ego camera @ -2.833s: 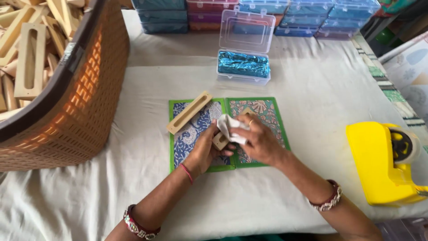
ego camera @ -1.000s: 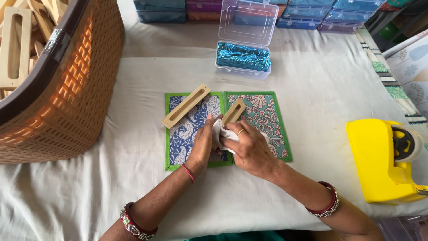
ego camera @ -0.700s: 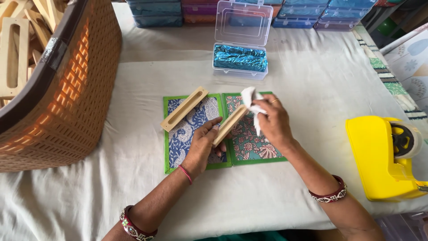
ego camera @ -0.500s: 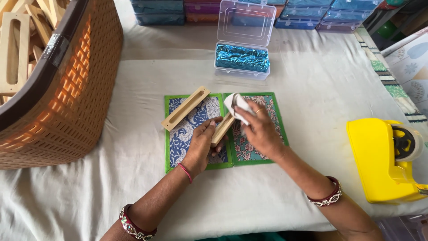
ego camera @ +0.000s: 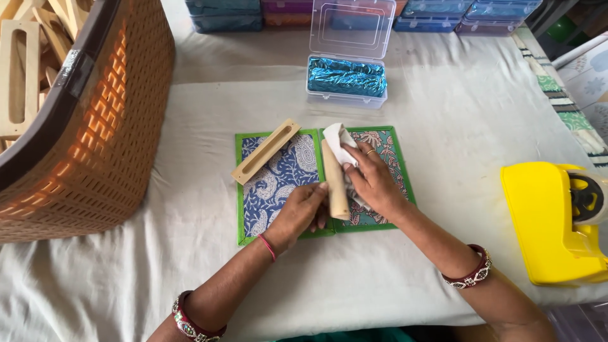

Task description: The person wipes a wooden block with a white cloth, then wraps the block in a sheet of metallic foil, folds the foil around it, and places the wrapped block into an open plastic storage box. They then pick up another wooden block and begin wiping it with the cloth.

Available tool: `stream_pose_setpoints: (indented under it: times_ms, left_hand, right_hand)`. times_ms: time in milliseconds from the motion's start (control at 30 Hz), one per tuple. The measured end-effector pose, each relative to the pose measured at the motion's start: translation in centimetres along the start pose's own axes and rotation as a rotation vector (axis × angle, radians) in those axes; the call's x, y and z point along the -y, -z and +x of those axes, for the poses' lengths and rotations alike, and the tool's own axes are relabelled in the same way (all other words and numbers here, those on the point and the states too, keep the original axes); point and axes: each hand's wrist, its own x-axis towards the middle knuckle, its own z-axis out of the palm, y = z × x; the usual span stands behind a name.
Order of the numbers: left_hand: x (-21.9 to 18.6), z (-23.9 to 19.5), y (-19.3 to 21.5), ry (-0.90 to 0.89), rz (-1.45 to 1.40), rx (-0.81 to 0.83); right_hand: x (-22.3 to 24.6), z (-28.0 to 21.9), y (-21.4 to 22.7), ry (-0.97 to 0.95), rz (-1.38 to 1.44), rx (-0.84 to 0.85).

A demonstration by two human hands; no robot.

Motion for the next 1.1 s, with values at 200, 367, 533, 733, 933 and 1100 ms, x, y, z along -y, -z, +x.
stream_pose_setpoints:
  times_ms: [200, 367, 533, 733, 933, 1100]
  left_hand:
    - [-1.8, -0.5, 0.1, 0.052, -0.309, -0.076]
    - [-3.0, -1.4, 0.0, -0.067, -0.22, -0.103]
    - [-2.9, -0.7, 0.4, -0.128, -0.272, -0.113]
    - [-2.7, -1.0, 0.6, -0.116, -0.615, -0.05]
    - [-2.9, -1.0, 0.0, -0.002, -0.638, -0.003]
    - [-2.3, -1.0, -0.7, 0.013, -0.648, 0.053]
  right_hand:
    - [2.4, -1.1, -0.5, 0.189, -0.147, -0.032]
    - [5.3, -2.2, -0.4, 0.038, 0.108, -0.065]
    - [6.1, -2.4, 0.1, 0.133, 0.218, -0.147]
    - [6.3, -3.0, -0.3, 0.264, 0.124, -0.041]
    - [5.0, -2.7, 0.3, 0.232, 0.145, -0.097]
    - [5.8, -1.8, 1.0, 0.224, 0.056, -0.234]
